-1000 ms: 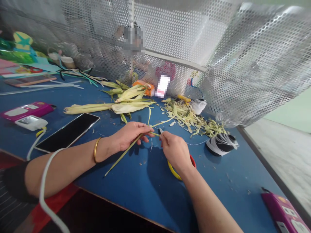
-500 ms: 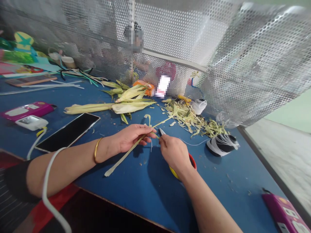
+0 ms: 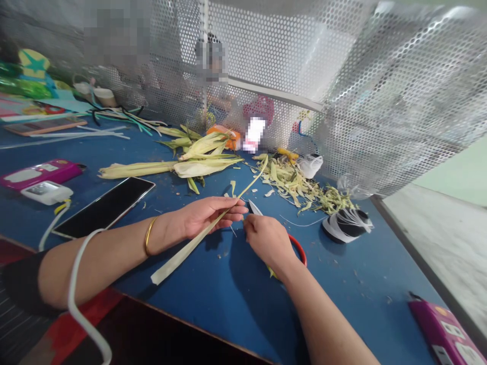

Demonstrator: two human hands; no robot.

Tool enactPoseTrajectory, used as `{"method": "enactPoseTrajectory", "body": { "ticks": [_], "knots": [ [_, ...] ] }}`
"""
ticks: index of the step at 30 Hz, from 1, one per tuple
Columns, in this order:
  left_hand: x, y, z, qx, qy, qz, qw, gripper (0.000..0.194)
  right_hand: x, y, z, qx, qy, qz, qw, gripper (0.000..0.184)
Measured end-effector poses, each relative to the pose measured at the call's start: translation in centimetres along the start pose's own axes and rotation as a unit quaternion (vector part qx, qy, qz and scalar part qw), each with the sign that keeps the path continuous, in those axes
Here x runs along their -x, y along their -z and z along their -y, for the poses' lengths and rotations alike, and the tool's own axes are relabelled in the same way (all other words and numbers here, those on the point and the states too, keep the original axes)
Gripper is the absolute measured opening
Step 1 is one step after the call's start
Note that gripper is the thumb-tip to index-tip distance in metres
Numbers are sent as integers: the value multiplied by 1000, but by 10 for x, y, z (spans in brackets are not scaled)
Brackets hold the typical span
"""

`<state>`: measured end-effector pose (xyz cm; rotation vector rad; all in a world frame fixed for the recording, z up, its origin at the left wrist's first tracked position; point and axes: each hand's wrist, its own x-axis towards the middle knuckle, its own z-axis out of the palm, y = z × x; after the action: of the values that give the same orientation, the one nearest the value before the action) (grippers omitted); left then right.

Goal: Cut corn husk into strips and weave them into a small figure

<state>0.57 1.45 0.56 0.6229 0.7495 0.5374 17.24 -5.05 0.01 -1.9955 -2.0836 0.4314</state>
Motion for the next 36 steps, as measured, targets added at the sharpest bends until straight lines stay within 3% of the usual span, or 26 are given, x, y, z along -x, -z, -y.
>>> {"method": "enactPoseTrajectory", "body": {
  "ticks": [3,6,9,12,14,18,21,23,25,28,31,33,36],
  "knots": [
    [-2,2,2,-12,-39,-13,999,14,0,-1,-4,46,39,-127,990,22],
    [-5,2,7,-27,-72,-22,997,14,2,0,-4,31,102,-279,954,17],
    [-3,-2,13,-58,-76,-21,995,14,6,0,0,-7,151,-345,926,19],
    [2,-8,19,-113,-78,-6,990,19,7,-1,2,-45,154,-339,927,20],
    [4,-10,23,-157,-84,9,984,18,5,-2,1,-86,115,-316,938,23],
    [5,-12,32,-242,-86,41,966,14,2,-3,-1,-198,29,-213,957,29],
    [4,-13,36,-281,-74,59,955,14,1,-6,3,-296,-3,-135,946,27],
    [5,-13,36,-287,-58,58,954,15,3,-7,6,-347,-11,-138,928,22],
    [4,-12,33,-264,-40,45,963,16,7,-7,9,-319,25,-203,925,16],
    [-1,-7,26,-189,-25,17,982,14,14,-6,12,-125,190,-305,925,12],
    [-8,3,18,-140,-33,12,990,13,18,-6,14,61,361,-304,880,13],
    [-11,8,13,-117,-28,16,993,13,19,-7,15,106,406,-298,858,17],
    [-9,8,6,-85,-34,15,996,12,17,-11,14,100,396,-296,864,16]
  ]
}}
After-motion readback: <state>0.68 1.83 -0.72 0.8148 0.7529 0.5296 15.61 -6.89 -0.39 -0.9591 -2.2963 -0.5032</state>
